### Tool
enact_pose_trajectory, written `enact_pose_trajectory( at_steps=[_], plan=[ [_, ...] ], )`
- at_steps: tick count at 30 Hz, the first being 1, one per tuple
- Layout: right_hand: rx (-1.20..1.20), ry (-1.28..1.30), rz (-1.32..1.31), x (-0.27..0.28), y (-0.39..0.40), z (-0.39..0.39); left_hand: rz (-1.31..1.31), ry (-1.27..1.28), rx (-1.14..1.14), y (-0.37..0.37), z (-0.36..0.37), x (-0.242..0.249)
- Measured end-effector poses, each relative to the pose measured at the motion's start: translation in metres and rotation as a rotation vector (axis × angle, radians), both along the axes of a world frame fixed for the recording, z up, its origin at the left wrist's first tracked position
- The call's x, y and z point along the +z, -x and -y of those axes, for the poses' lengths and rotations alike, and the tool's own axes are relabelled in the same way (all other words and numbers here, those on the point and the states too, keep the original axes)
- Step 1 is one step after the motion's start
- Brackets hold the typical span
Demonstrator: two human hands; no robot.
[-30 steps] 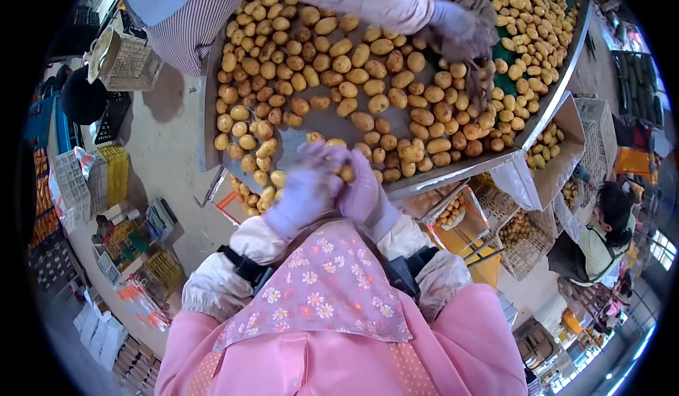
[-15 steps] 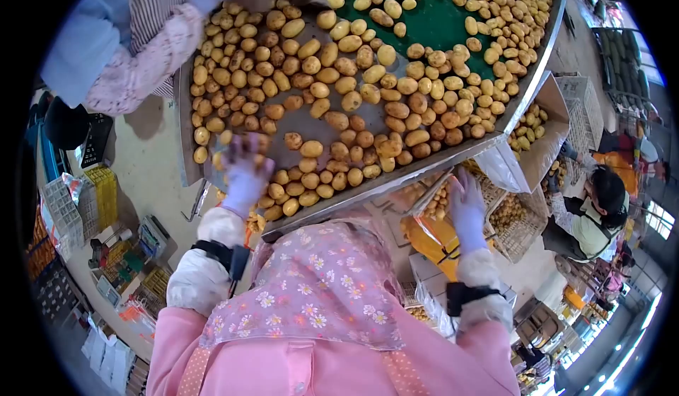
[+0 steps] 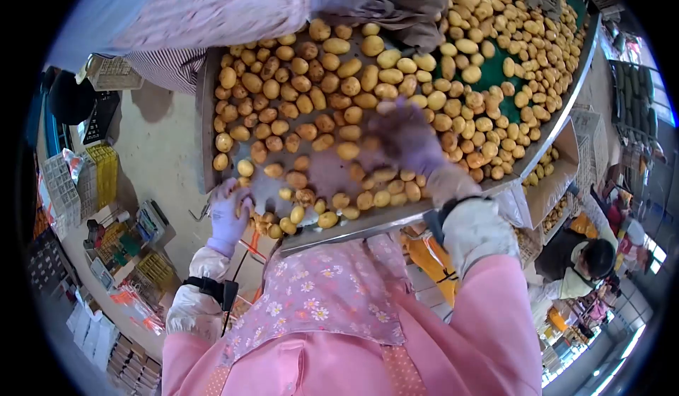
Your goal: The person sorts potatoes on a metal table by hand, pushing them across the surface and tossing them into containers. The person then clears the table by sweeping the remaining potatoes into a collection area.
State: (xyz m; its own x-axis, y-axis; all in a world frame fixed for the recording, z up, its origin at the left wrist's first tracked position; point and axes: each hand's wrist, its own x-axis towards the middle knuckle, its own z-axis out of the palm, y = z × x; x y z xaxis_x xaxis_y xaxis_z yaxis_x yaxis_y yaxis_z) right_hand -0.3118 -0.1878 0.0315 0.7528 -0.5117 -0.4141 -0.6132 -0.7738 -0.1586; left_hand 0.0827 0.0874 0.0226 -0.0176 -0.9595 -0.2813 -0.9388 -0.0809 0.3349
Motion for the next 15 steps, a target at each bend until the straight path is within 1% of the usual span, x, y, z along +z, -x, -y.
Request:
enact_pose_trajectory(
  at_steps=[1, 2, 3, 4, 5, 6, 7, 8, 9, 10, 12, 14, 15],
  plan=[
    [-0.077, 0.362, 0.371, -0.040, 0.014, 0.025, -0.041, 0.059, 0.106, 0.003, 0.022, 0.010],
    [-0.281, 0.379, 0.349, -0.037, -0.015, 0.047, -0.083, 0.116, 0.208, 0.008, 0.045, 0.016],
    [-0.431, 0.445, 0.352, -0.050, -0.044, 0.069, -0.169, 0.196, 0.178, 0.017, 0.071, 0.012],
    [-0.559, 0.532, 0.298, -0.051, -0.083, 0.087, -0.251, 0.282, 0.147, 0.026, 0.103, 0.006],
    [-0.601, 0.442, 0.154, -0.026, -0.125, 0.095, -0.263, 0.332, 0.147, 0.039, 0.131, 0.002],
    [-0.473, 0.340, 0.309, -0.035, -0.146, 0.096, -0.277, 0.377, 0.147, 0.052, 0.148, 0.000],
    [-0.289, 0.364, 0.230, -0.030, -0.160, 0.073, -0.280, 0.371, 0.147, 0.059, 0.154, 0.000],
    [-0.262, 0.256, 0.556, -0.039, -0.163, 0.047, -0.198, 0.213, 0.136, 0.064, 0.160, 0.001],
    [-0.204, 0.192, 0.593, -0.035, -0.150, 0.032, -0.117, 0.055, 0.127, 0.069, 0.161, 0.000],
    [-0.147, 0.123, 0.627, -0.031, -0.130, 0.018, -0.124, 0.048, 0.128, 0.068, 0.153, -0.001],
    [-0.097, 0.163, 0.576, -0.036, -0.069, -0.002, -0.119, 0.036, 0.045, 0.058, 0.116, -0.003],
    [-0.232, 0.174, 0.489, -0.030, -0.019, -0.026, -0.109, 0.025, 0.033, 0.052, 0.085, -0.007],
    [-0.226, 0.172, 0.493, -0.024, -0.014, -0.039, -0.043, -0.015, 0.016, 0.053, 0.074, -0.004]
  ],
)
